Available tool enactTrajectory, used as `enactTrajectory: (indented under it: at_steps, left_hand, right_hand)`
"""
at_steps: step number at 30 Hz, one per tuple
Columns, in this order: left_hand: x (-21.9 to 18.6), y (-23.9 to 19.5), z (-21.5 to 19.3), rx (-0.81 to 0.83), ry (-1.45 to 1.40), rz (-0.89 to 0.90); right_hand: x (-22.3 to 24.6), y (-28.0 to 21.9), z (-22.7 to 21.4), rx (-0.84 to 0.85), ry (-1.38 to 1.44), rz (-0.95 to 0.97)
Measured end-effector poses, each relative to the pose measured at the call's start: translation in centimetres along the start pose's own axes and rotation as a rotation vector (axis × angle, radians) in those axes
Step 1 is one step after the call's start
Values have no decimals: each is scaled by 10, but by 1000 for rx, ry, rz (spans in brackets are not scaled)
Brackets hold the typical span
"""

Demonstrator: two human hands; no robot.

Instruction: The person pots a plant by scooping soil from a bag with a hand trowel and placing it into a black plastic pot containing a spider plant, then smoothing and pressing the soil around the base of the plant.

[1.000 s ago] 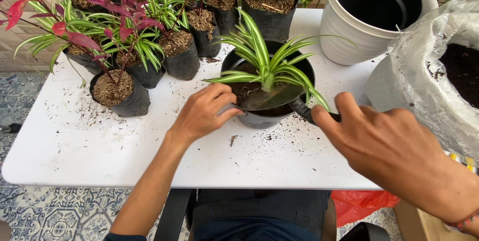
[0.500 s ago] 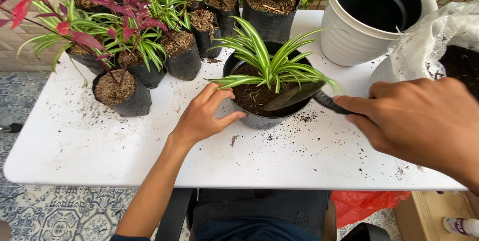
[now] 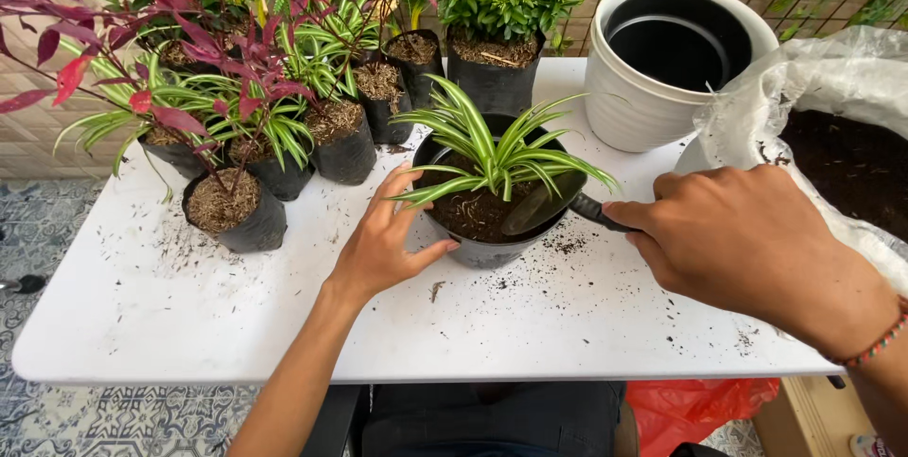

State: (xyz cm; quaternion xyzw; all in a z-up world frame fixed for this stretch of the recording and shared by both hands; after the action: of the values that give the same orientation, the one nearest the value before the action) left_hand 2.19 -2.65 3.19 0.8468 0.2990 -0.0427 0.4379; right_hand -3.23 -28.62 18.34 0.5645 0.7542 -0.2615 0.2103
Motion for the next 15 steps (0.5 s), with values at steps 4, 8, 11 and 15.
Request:
enactTrajectory:
  at_steps: [4,8,11,15]
  left_hand:
    - [-16,9,-1,-40,37,191]
    - [-19,16,-3,24,116,167]
    - [-9,36,-1,283,71,-24]
    - [7,44,11,507,52,-266]
  right_hand:
    - [-12,-2,-2,114,-34,87]
    - [-6,7,-4,92,33,18]
    - [-13,8,-6,190,3,79]
    - [-10,14,0,46,62,96]
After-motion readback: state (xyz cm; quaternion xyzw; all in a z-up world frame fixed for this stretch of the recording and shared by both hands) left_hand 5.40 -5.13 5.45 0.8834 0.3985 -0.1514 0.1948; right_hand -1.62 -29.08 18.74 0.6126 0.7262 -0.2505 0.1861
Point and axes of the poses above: each hand's wrist, its own y-axis towards the middle knuckle, its own z-axis out of the palm, x = y × z, the point moved 5 cm from there along y, towards the middle knuckle, and after that the axes turned 2 degrees about -y, right-handed, at the moved point
